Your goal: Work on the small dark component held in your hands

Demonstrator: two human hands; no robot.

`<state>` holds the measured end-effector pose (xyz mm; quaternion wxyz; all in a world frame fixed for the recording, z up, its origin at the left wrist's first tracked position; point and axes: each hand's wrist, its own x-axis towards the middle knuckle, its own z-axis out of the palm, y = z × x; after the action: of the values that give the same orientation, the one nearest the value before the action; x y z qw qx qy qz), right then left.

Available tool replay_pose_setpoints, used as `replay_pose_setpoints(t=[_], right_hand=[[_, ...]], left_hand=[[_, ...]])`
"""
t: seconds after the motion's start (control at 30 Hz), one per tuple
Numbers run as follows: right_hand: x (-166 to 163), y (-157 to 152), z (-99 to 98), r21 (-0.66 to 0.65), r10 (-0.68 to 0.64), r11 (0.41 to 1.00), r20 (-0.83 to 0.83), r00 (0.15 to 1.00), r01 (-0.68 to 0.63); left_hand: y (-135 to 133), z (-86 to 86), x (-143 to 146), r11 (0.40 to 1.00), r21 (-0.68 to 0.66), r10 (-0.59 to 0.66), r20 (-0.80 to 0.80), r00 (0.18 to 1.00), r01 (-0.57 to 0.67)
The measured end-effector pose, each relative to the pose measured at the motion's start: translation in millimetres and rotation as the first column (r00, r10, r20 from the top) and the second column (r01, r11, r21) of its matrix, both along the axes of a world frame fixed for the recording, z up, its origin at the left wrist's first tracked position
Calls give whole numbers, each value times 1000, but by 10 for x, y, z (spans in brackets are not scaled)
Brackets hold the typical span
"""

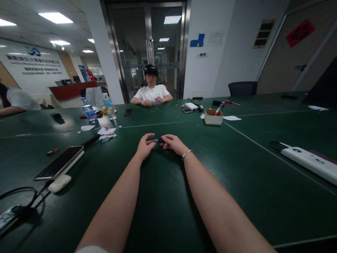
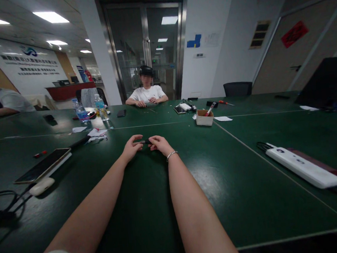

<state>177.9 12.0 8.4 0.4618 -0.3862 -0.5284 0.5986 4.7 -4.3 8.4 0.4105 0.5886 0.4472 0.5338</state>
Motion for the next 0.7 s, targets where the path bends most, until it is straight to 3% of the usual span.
replay_pose_setpoints(t=[0.1,0.27,0.37,0.5,0.63,0.7], right_hand=[[0,-3,3,-1,1,1000,2,1000,-1],[2,-13,11,9,3,1000,6,1000,-3],[2,-21,19,9,1,1000,13,1000,-1],[1,-24,24,6,2,1000,11,1000,-2],[2,-17,18,7,3,1000,8,1000,-3],[2,-15,15,8,1,1000,9,1000,-1]], left_hand=[[1,12,-7,994,-108,21,-7,1000,-22],[16,3,-12,1000,2,5,-62,998,-4],[30,-19,-7,997,-76,-2,-55,998,-2],[35,-34,-5,1000,14,9,-88,996,-8],[34,-31,-12,997,-69,13,-75,997,-18],[37,-34,-16,1000,-24,10,-91,996,-13]])
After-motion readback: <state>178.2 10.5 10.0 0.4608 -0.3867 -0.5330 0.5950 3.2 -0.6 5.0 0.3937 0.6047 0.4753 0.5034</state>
